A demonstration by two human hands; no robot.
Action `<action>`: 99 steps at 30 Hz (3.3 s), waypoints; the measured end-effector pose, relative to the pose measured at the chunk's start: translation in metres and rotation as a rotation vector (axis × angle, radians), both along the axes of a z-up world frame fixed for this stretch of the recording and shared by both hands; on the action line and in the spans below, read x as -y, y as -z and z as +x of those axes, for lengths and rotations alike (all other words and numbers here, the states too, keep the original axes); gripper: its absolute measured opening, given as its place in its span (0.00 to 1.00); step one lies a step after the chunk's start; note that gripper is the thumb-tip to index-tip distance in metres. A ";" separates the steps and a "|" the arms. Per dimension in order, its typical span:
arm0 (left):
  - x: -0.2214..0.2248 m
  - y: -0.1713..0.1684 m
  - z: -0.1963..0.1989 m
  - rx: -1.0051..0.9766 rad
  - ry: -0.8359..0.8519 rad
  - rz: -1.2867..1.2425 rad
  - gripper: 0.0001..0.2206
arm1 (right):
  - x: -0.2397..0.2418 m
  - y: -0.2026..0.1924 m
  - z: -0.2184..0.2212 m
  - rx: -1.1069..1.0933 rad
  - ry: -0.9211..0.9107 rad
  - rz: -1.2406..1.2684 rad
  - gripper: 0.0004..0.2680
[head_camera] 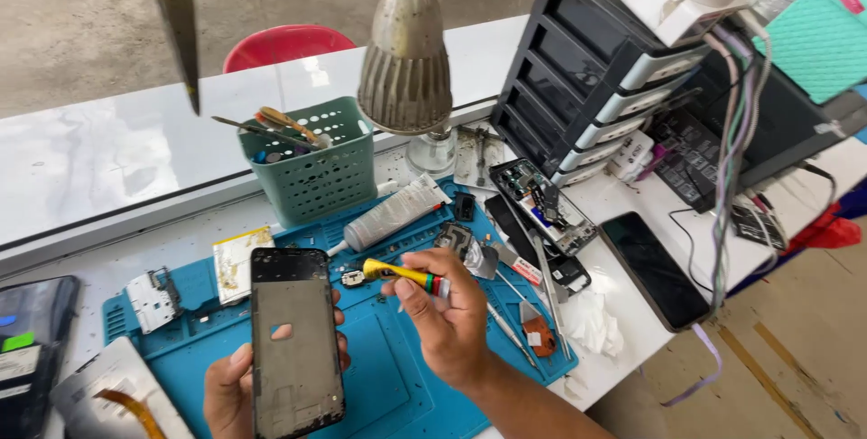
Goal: Applying adhesive to a mobile phone frame and cleaning the screen during a repair process
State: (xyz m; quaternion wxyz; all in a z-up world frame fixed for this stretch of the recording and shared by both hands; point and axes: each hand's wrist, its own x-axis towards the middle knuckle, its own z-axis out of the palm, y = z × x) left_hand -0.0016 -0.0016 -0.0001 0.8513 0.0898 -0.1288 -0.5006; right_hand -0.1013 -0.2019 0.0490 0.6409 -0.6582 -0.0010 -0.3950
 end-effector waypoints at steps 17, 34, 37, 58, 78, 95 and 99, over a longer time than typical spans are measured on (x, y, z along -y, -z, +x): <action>0.006 -0.024 -0.019 -0.059 -0.224 0.451 0.40 | 0.034 0.044 0.017 -0.328 -0.337 1.003 0.11; 0.006 -0.017 -0.019 0.090 -0.215 0.472 0.35 | 0.037 0.055 0.019 -0.267 -0.426 0.905 0.06; 0.004 -0.015 -0.019 0.118 -0.156 0.508 0.36 | 0.032 0.049 0.019 -0.314 -0.361 0.805 0.05; 0.004 -0.031 -0.025 0.010 -0.313 0.501 0.21 | 0.004 0.040 0.034 -0.116 0.038 0.407 0.05; 0.003 -0.020 -0.019 0.110 -0.276 0.486 0.34 | 0.021 0.017 0.127 -0.440 0.300 -0.652 0.10; 0.004 -0.021 -0.019 0.129 -0.262 0.496 0.33 | 0.025 0.020 0.134 -0.549 0.417 -0.827 0.13; 0.004 -0.019 -0.021 0.150 -0.259 0.496 0.33 | 0.028 0.023 0.134 -0.564 0.438 -0.843 0.15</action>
